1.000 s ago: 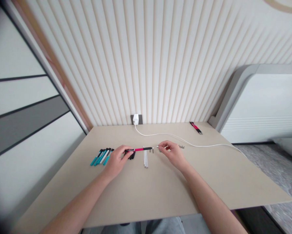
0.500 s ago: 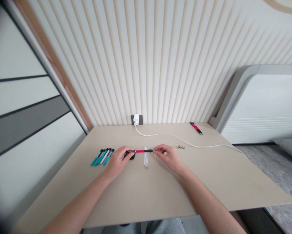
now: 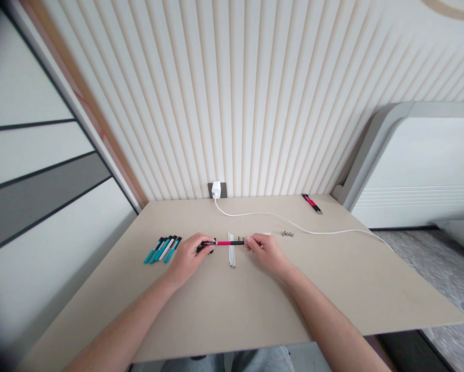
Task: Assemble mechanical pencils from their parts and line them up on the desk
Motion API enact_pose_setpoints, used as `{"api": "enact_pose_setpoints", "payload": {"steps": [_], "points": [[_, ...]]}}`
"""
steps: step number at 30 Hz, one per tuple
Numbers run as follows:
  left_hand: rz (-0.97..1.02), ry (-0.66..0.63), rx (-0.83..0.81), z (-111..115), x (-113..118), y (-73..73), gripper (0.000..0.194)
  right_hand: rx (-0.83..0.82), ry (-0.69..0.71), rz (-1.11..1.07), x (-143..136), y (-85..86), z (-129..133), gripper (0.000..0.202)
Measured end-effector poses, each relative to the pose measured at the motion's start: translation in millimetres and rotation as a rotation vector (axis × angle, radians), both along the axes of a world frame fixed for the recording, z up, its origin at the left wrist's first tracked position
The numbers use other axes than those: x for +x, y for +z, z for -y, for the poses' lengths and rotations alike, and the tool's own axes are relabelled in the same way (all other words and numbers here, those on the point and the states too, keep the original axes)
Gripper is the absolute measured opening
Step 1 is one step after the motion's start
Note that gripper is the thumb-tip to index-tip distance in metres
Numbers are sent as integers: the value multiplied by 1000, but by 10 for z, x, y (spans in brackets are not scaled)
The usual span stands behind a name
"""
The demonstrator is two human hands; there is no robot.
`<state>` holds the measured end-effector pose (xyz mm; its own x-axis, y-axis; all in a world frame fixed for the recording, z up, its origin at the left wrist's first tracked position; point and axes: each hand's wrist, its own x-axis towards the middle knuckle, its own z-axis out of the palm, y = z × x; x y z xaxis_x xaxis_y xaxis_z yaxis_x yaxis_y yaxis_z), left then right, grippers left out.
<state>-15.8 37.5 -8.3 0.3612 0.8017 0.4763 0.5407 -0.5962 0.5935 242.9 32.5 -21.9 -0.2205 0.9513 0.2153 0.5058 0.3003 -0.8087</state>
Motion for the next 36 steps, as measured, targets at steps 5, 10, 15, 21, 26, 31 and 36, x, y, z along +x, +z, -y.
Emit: {"api": "enact_pose_setpoints", "payload": {"steps": [5,10,15,21,26,31,36], "points": [[16,28,-19,4,-3,10,7,35,51,-35,3,56,26,29],[23,16,-15,3,-5,-6,8,49,24,-77,19,83,31,23],[14,-2,-7,3,1,-12,7,41,4,21,22,49,9,41],[23,27,-12,13,5,12,7,68,32,-33,14,88,37,29],[18,21,-16,12,4,6,7,62,7,-48,12,94,37,22],[10,16,-7,5,3,2,8,14,9,-41,23,76,26,24],[9,2,-12,12,-2,12,9,14,3,-24,11,86,42,23]]}}
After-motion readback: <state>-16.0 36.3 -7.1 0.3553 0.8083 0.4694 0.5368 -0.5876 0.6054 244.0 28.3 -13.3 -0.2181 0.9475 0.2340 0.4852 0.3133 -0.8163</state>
